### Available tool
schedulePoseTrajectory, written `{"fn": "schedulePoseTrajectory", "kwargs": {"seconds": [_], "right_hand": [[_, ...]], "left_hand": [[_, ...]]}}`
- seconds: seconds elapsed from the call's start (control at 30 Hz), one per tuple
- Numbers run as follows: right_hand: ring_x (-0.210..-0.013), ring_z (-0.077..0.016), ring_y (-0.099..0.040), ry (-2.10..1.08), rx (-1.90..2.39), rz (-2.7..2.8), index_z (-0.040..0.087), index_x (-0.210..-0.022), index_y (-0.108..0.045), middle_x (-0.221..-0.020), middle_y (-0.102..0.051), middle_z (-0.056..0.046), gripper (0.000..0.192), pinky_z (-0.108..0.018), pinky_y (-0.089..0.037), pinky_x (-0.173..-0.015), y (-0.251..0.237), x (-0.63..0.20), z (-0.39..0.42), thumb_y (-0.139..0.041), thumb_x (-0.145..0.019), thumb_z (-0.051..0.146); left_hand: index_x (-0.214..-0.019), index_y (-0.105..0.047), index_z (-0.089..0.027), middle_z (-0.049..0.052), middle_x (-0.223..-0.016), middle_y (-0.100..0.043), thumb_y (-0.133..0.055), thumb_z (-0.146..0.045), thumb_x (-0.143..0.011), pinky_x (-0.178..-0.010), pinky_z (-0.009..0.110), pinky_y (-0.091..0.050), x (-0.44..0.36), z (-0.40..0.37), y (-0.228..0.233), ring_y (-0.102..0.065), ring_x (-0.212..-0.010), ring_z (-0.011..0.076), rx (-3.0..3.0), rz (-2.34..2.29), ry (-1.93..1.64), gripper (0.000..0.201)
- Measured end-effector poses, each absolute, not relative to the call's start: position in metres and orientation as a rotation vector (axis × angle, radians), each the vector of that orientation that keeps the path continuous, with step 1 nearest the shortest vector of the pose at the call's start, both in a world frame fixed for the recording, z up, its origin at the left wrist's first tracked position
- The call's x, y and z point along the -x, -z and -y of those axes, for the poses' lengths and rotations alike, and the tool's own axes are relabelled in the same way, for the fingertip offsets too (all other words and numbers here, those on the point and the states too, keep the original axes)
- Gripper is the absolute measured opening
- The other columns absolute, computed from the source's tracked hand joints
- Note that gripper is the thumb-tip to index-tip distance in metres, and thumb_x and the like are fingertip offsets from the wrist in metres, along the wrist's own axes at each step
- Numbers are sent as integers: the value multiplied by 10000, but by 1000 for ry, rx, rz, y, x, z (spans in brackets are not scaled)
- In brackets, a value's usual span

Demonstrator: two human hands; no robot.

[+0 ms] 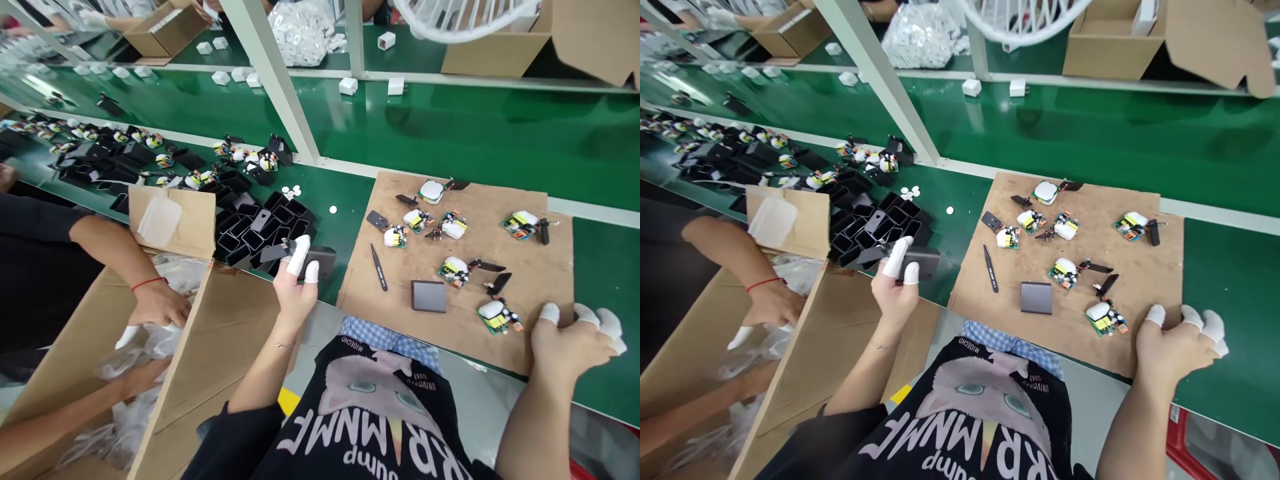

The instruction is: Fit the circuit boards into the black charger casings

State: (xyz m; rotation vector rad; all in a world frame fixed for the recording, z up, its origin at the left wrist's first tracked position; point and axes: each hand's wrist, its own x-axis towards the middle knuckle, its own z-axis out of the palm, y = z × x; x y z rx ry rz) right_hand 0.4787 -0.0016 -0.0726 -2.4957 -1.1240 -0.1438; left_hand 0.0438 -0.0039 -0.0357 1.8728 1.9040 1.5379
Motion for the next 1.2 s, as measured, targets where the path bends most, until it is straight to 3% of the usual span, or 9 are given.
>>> {"fn": "schedulePoseTrajectory", "kwargs": {"seconds": [0.13, 0.33, 0.53, 0.8, 1.2], "right_hand": [[-1304, -461, -483, 146, 2442, 1131, 112, -1293, -645, -1452, -507, -207, 639, -599, -396, -1075, 80, -484, 3, -562, -806, 518], [-1294, -415, -512, 228, 2339, 1205, 115, -1273, -662, -1388, -578, -198, 639, -563, -379, -1099, 101, -502, 5, -555, -804, 535], [-1217, -461, -568, 277, 2265, 1202, 113, -1203, -711, -1317, -631, -216, 647, -629, -417, -1038, 112, -513, 2, -575, -685, 476], [-1212, -446, -582, 275, 2188, 1214, 70, -1166, -727, -1261, -658, -247, 650, -604, -408, -1046, 110, -513, 2, -568, -663, 451], [-1193, -456, -593, 271, 2135, 1139, 41, -1136, -745, -1212, -678, -268, 675, -556, -406, -1060, 117, -515, -2, -577, -593, 407]], "left_hand": [[-1222, -686, -202, 130, -1101, -734, -579, -264, -906, -935, 330, -547, -30, 15, 46, -702, -1005, 232, -2246, -1938, -1200, 340], [-1070, -746, -187, 120, -901, -744, -612, -327, -888, -879, 322, -560, -31, 32, 58, -714, -887, 226, -2265, -2053, -1137, 265], [-1212, -679, -194, 122, -996, -742, -597, -257, -914, -892, 318, -556, -29, 36, 52, -716, -932, 215, -2442, -2043, -1142, 316], [-1118, -712, -192, 88, -872, -755, -611, -199, -895, -846, 326, -590, -23, 40, 60, -735, -883, 207, -2555, -1906, -1235, 245], [-1102, -717, -201, 87, -880, -763, -636, -167, -866, -810, 319, -586, -22, 44, 70, -734, -861, 208, -2553, -1936, -1407, 252]]}}
